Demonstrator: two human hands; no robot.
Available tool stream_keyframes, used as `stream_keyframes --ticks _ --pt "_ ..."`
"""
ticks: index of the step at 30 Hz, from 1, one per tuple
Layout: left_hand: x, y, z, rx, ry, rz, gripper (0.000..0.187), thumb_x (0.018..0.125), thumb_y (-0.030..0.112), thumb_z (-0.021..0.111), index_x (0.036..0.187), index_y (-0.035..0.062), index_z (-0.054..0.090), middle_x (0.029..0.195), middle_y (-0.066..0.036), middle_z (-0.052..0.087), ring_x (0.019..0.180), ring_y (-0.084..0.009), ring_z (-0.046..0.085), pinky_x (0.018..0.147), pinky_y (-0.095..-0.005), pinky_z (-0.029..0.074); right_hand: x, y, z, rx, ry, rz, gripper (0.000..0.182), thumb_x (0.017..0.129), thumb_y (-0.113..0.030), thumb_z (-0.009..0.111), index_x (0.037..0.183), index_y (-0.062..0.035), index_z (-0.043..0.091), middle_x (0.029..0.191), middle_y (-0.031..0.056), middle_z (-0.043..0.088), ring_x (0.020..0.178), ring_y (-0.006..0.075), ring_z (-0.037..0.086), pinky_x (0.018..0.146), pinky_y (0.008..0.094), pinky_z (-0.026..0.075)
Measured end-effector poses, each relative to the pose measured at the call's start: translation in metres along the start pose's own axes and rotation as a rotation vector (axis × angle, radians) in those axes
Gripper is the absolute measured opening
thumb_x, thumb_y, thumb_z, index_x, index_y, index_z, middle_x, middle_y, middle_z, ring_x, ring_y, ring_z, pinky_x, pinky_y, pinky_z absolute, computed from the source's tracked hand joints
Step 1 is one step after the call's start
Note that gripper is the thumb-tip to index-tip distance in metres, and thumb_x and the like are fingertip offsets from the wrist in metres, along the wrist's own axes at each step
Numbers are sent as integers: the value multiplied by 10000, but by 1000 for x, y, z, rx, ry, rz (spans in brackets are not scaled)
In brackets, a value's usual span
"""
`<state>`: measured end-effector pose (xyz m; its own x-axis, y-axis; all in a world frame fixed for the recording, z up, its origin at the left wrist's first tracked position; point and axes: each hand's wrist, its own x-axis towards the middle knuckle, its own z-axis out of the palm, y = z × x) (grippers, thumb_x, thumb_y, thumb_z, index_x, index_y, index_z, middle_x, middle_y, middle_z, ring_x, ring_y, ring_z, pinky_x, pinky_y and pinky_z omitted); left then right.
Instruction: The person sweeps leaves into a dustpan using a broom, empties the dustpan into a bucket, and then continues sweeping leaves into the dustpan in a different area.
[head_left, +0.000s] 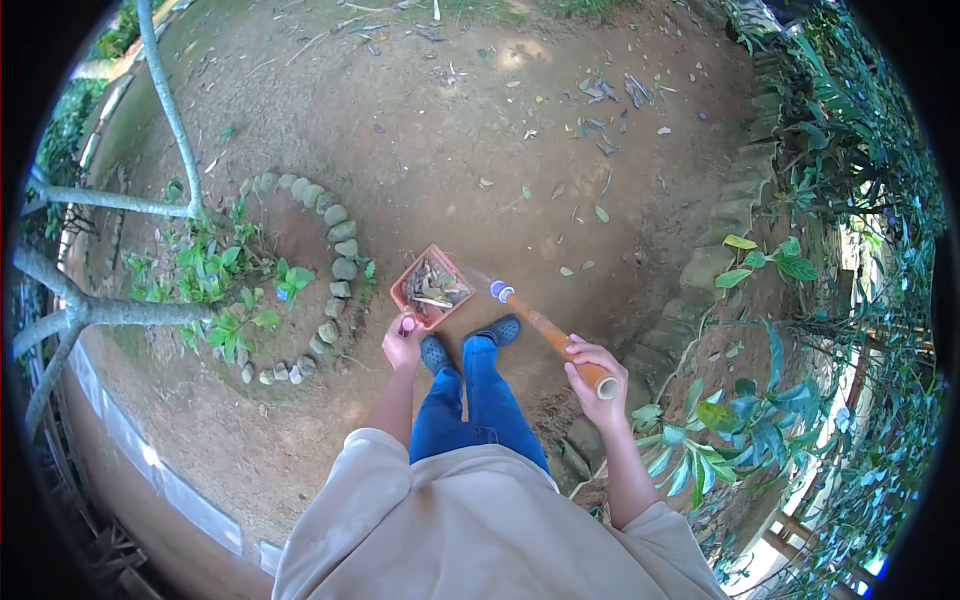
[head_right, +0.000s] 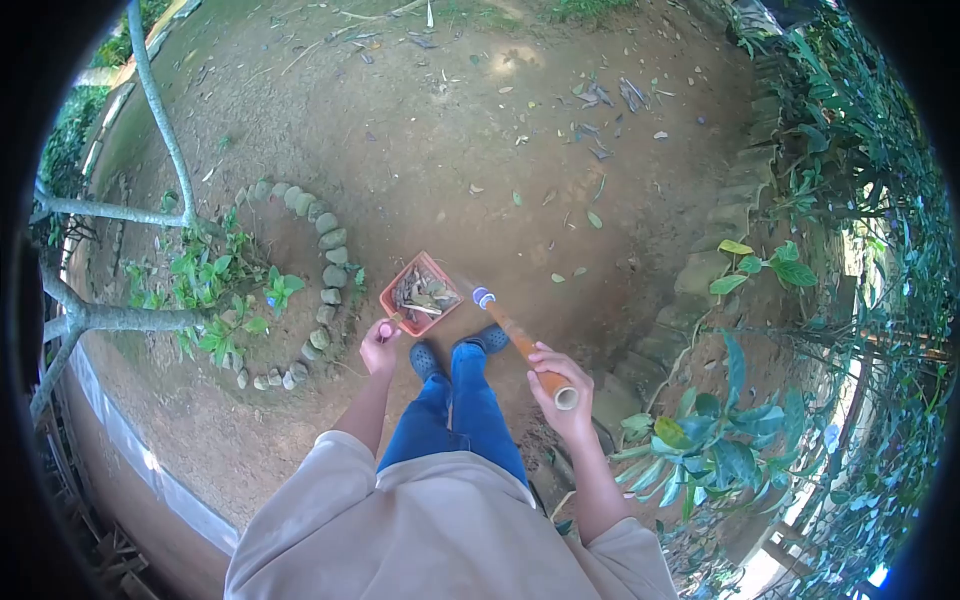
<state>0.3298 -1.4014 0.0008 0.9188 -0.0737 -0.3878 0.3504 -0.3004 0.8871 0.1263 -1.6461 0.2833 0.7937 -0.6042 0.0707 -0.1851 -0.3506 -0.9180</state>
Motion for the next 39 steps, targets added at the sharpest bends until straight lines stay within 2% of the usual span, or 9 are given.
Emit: stream_keyframes --ticks 3,6,9,12,17,20,28,31,39 --pt "-1 6 5 28 14 17 333 804 -35 788 1125 2 708 998 -27 729 926 -93 659 861 -269 532 -5 -12 -14 162 121 74 204 823 95 726 941 -29 616 1071 132 719 1173 337 660 1021 453 509" --pt "-3 17 10 38 12 31 327 810 -24 792 1125 2 706 1003 -33 729 924 -95 659 868 -272 529 -8 -20 -26 179 162 64 233 839 115 702 976 -36 591 1086 129 709 1186 338 650 1039 459 498" --pt "0 17 16 47 -3 69 380 789 -9 807 1155 -12 704 1074 -96 748 960 -150 700 887 -294 545 -2 -30 -40 161 221 65 258 837 140 681 990 -39 577 1099 125 702 1198 330 643 1054 451 490" --pt "3 21 24 48 -12 110 374 791 -5 808 1150 -4 706 1074 -97 751 955 -153 702 881 -294 543 7 -29 -61 92 254 46 274 837 153 668 999 -44 570 1116 123 692 1211 322 636 1060 443 486" --pt "-11 74 40 151 -51 68 353 793 -12 807 1132 5 708 1018 -72 742 920 -126 684 850 -279 545 12 -15 -91 22 348 44 303 833 167 664 1026 -44 564 1121 131 686 1211 321 634 1057 437 488" --pt "-10 82 55 154 -90 100 341 798 -21 803 1124 0 704 982 -53 729 905 -106 665 830 -264 545 13 -6 -112 -50 370 44 287 896 142 620 1066 -65 517 1162 123 646 1244 329 600 1096 460 448" --pt "1 103 130 159 -241 121 347 801 -52 789 1133 0 701 1018 -52 723 938 -95 656 841 -256 545 20 33 -165 -191 533 112 220 902 112 649 1034 -34 549 1141 134 663 1214 324 620 1075 439 458" --pt "9 101 160 132 -305 133 359 792 -66 789 1135 1 703 1057 -60 726 966 -102 663 866 -259 549 26 49 -174 -228 642 118 228 836 116 704 973 -24 590 1106 121 703 1179 318 655 1026 422 503" --pt "26 106 229 215 -432 183 362 780 -67 795 1126 -1 711 1103 -71 732 994 -127 679 893 -279 559 35 102 -182 -303 648 123 231 828 127 704 962 -21 590 1095 121 702 1185 325 652 1034 418 495"
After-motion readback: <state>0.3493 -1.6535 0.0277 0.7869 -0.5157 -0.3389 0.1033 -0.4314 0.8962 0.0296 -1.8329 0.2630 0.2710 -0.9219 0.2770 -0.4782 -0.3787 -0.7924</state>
